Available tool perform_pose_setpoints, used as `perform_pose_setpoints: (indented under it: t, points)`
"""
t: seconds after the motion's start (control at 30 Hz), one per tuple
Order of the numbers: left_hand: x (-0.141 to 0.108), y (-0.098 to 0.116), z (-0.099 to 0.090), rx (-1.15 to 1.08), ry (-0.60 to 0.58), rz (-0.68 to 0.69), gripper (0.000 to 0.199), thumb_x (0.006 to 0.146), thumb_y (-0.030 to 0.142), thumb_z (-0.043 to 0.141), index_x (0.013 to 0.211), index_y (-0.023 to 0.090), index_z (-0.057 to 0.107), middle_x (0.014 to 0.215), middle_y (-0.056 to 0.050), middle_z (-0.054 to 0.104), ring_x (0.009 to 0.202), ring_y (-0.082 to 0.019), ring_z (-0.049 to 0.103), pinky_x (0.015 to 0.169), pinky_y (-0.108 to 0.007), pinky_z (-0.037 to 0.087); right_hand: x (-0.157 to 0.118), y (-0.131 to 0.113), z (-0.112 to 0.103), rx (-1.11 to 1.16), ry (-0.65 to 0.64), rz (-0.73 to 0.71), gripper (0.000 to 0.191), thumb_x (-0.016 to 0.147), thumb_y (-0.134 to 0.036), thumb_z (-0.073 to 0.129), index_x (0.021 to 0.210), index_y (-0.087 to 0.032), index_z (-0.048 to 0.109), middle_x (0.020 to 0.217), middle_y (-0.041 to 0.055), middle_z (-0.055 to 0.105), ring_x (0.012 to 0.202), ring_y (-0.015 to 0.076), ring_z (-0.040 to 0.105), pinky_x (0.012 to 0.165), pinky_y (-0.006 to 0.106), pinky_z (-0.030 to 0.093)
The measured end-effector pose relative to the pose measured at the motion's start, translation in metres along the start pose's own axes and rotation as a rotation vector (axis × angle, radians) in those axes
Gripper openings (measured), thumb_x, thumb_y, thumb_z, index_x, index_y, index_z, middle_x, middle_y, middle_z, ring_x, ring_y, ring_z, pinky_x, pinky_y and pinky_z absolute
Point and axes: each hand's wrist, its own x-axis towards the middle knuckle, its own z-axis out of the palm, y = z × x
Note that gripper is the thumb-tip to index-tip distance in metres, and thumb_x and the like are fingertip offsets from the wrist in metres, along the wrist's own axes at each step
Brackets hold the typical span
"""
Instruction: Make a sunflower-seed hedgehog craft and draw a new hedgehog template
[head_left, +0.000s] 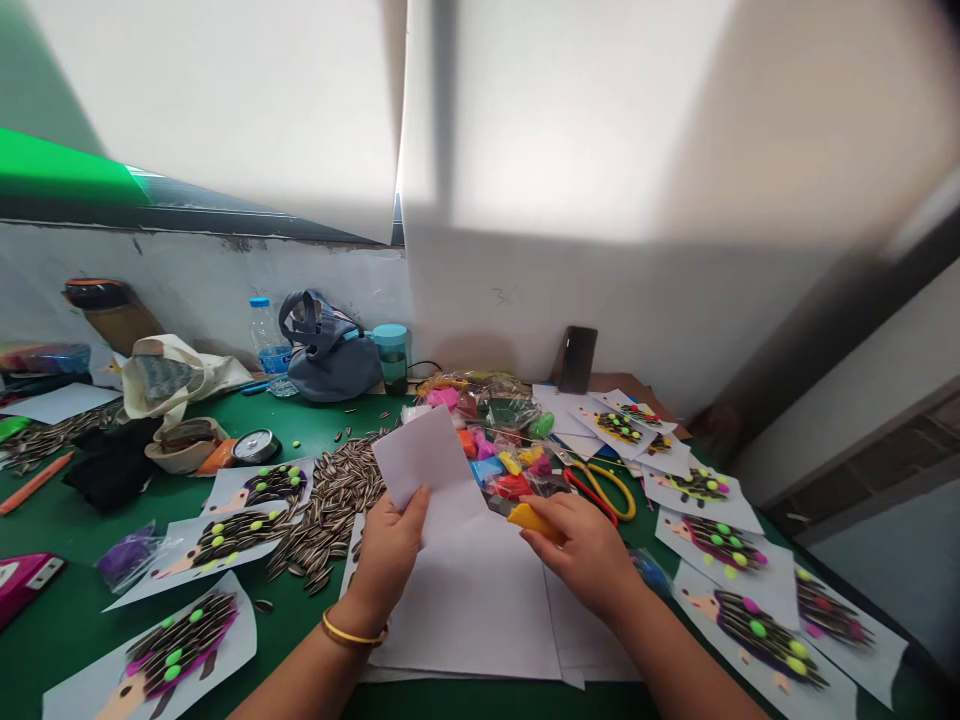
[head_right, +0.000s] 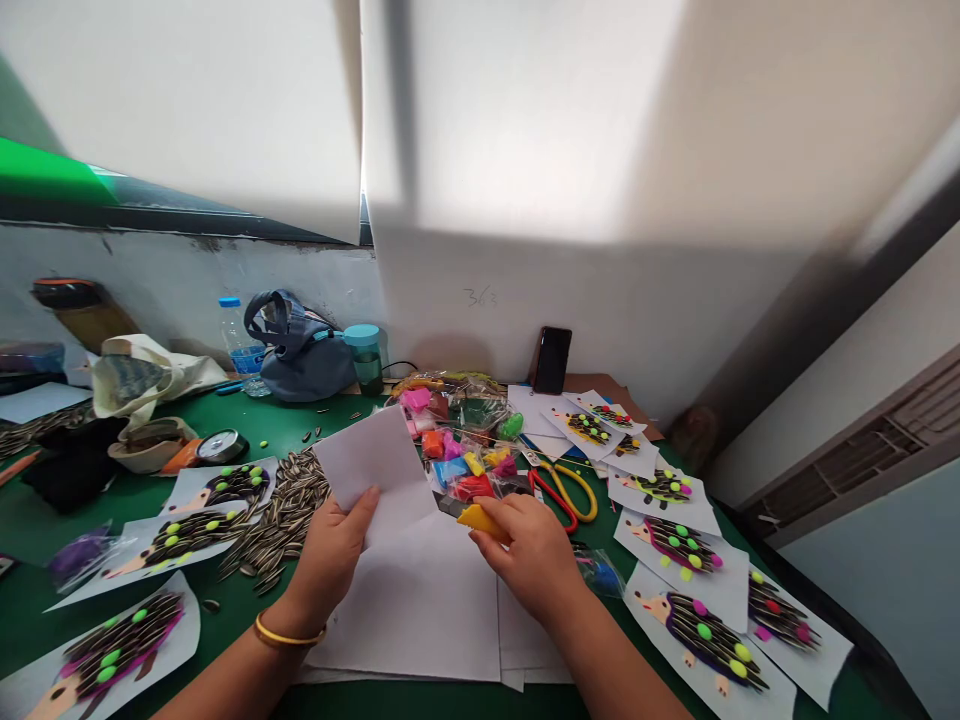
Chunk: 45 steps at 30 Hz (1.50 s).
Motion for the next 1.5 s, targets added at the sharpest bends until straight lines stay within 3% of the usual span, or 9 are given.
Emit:
perform_pose_setpoints:
  t: [0.23, 0.67, 0.93, 1.5]
  points:
    - [-0.006, 0.002, 0.004, -0.065, -0.020, -0.097, 0.049, 0.074, 0.051, 0.073, 0.108, 0.016, 0.066, 0.098, -0.008, 0.076, 0.084, -0.024, 0.071, 0.073, -0.033, 0.057, -0.001, -0.001, 0.003, 0.004, -0.003, -0.015, 0.031, 0.091, -0.038, 0.059, 0.119, -0.026, 0.065, 0.101, 0.0064, 0.068, 0.093, 0.0240, 0.061, 0.078, 0.037, 0.051]
    - [-0.007, -0.001, 0.007, -0.086, -0.012, -0.087, 0.046, 0.074, 0.048, 0.073, 0.107, 0.016, 0.067, 0.097, -0.008, 0.076, 0.085, -0.024, 0.071, 0.079, -0.035, 0.056, 0.000, -0.004, 0.004, 0.001, 0.021, 0.002, 0.031, 0.091, -0.038, 0.060, 0.119, -0.026, 0.064, 0.102, 0.0065, 0.068, 0.092, 0.0239, 0.062, 0.076, 0.037, 0.052]
    - [-0.008, -0.002, 0.008, -0.068, -0.014, -0.057, 0.044, 0.077, 0.046, 0.070, 0.110, 0.018, 0.066, 0.107, -0.009, 0.075, 0.094, -0.025, 0.070, 0.083, -0.036, 0.055, 0.000, -0.002, 0.003, -0.020, 0.065, -0.004, 0.031, 0.092, -0.040, 0.059, 0.118, -0.026, 0.065, 0.100, 0.0061, 0.068, 0.090, 0.0230, 0.062, 0.075, 0.036, 0.052]
    - [-0.014, 0.004, 0.013, -0.099, -0.022, -0.098, 0.046, 0.074, 0.049, 0.071, 0.107, 0.018, 0.066, 0.098, -0.008, 0.076, 0.084, -0.024, 0.071, 0.074, -0.034, 0.056, 0.000, -0.009, 0.003, 0.017, -0.009, 0.061, 0.030, 0.092, -0.039, 0.057, 0.119, -0.026, 0.064, 0.101, 0.0062, 0.067, 0.090, 0.0237, 0.062, 0.073, 0.036, 0.052]
